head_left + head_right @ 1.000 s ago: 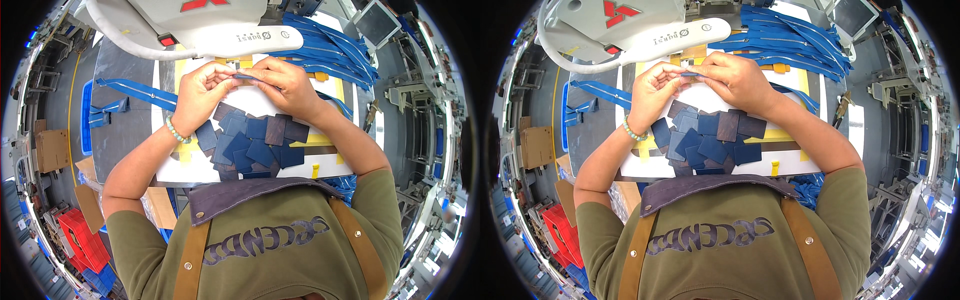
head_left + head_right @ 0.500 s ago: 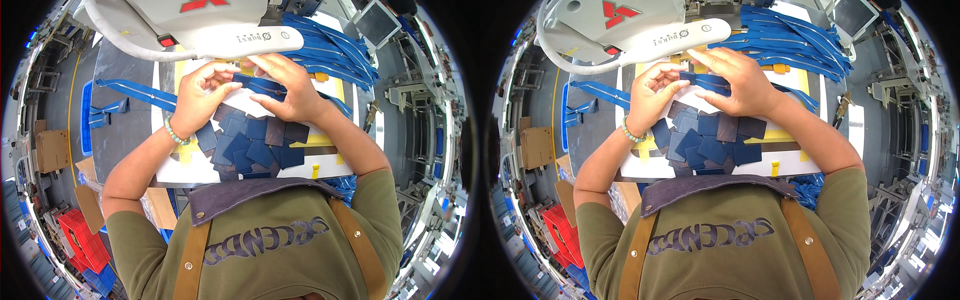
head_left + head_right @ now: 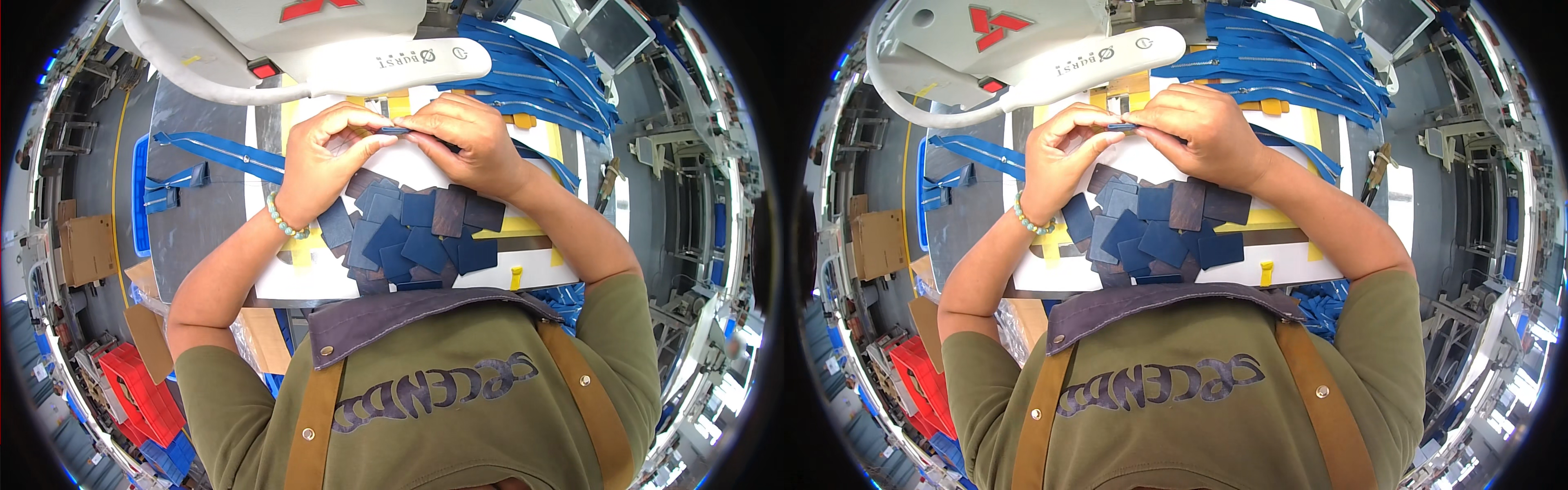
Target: The recorder is using an industrial sewing machine to attach small blue leather patches to blue webbing strips.
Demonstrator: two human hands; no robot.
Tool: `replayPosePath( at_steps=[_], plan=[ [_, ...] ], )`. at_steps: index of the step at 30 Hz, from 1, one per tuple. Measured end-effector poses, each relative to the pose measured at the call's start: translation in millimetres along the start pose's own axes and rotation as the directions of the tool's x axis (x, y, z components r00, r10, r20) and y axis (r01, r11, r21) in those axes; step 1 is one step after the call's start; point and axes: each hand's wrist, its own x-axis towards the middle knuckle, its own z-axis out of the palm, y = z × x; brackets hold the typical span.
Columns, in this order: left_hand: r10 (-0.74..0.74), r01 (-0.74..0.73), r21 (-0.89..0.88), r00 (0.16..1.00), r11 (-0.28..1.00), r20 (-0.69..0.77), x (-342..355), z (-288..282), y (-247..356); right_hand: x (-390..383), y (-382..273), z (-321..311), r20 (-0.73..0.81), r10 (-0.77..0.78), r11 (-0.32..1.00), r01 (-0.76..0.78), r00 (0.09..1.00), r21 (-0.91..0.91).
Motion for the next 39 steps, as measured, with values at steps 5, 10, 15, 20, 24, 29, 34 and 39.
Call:
replayPosePath(
  at_steps=[5,10,15,20,24,29,34,39],
  plan=[
    [0.054,-0.053,0.081,0.998,0.995,-0.011,1.3,-0.5,6.7,-0.8,1.2,0.9,-0.008,-0.011,0.999,0.010,1.000,-0.039],
    [0.089,-0.089,0.091,0.996,0.992,0.003,1.9,-1.4,4.4,-2.1,0.8,1.5,-0.003,-0.008,1.000,0.008,1.000,-0.029],
    [0.056,-0.056,0.010,0.998,0.998,0.027,-0.2,-2.0,-1.9,-1.7,0.0,1.7,0.011,0.005,1.000,-0.005,1.000,0.031],
    [-0.083,0.084,-0.198,0.996,0.977,0.012,-0.8,0.9,-8.3,-3.9,1.8,2.4,0.022,0.128,0.977,-0.130,0.991,0.166],
    [-0.202,0.202,-0.237,0.979,0.950,0.025,1.9,-4.0,-12.2,-2.6,5.2,4.2,-0.018,0.169,0.968,-0.162,0.986,0.192],
    [-0.285,0.290,-0.209,0.957,0.934,0.055,4.9,-8.1,-6.1,0.8,3.5,-1.5,0.027,0.190,0.970,-0.192,0.981,0.147],
    [-0.428,0.430,-0.198,0.902,0.881,0.052,4.5,-10.0,28.7,10.3,-5.3,-21.7,0.163,0.318,0.920,-0.346,0.934,0.183],
    [0.039,-0.161,0.663,0.980,0.732,0.195,-23.8,-32.5,74.3,29.9,-52.3,-60.5,0.374,0.541,0.704,-0.649,0.753,0.289]
  ],
)
